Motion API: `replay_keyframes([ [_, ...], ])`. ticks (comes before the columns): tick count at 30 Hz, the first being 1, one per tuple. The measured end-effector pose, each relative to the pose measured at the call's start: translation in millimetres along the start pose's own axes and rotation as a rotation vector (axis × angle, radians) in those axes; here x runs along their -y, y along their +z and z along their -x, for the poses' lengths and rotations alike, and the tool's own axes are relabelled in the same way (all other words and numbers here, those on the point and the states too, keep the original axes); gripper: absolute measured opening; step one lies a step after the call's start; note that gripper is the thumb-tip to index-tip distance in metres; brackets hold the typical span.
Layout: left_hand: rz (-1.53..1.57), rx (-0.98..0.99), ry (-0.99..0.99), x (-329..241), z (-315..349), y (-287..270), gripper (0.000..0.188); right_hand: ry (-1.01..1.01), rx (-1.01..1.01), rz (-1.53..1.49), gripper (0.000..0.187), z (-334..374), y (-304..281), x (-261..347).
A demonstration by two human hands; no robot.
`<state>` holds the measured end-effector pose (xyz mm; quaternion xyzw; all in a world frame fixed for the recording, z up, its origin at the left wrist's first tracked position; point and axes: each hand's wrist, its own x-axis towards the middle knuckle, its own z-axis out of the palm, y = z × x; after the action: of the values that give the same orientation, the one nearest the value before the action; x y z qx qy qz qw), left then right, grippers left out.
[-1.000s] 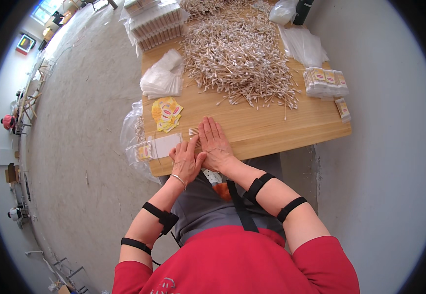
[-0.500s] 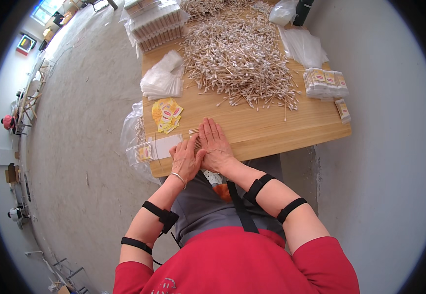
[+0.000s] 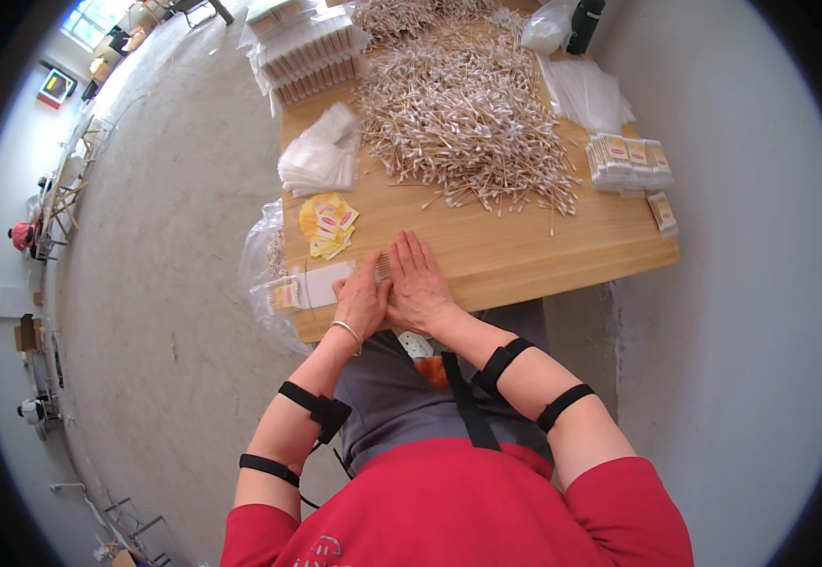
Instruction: Counting and placing cotton swabs into plastic bags for packaging.
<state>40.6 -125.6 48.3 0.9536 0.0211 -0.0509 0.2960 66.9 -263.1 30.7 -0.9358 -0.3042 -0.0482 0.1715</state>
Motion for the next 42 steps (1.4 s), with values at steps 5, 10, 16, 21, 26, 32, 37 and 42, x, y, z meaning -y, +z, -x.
replay_keyframes([
  [5, 0.049, -0.061, 0.023, -1, 8, 0, 0.049, -0.083, 0.089, -0.013, 0.079, 6, -10, -5],
  [10, 0.393, -0.410, 0.047, 1, 2, 9, 0.043, -0.058, 0.057, 0.004, 0.085, 6, -4, -2],
  [16, 0.884, -0.492, 0.056, 15, -9, 22, 0.040, 0.011, 0.136, 0.007, 0.084, -4, 3, 28],
  [21, 1.203, -0.473, -0.019, 57, -5, 6, 0.041, -0.001, 0.122, -0.011, 0.083, -17, 18, 60],
  [26, 1.158, -0.438, -0.121, 67, 15, -16, 0.042, -0.022, 0.149, -0.097, 0.085, -22, 27, 82],
  [32, 0.502, -0.531, 0.027, 93, 29, -49, 0.041, -0.007, 0.120, -0.119, 0.090, -27, 36, 102],
  [37, -0.148, -0.539, -0.220, 146, 27, -53, 0.051, 0.022, 0.138, -0.098, 0.092, -33, 38, 113],
  [42, 0.205, -0.410, -0.321, 180, 19, -42, 0.051, 0.025, 0.150, -0.107, 0.092, -40, 44, 122],
])
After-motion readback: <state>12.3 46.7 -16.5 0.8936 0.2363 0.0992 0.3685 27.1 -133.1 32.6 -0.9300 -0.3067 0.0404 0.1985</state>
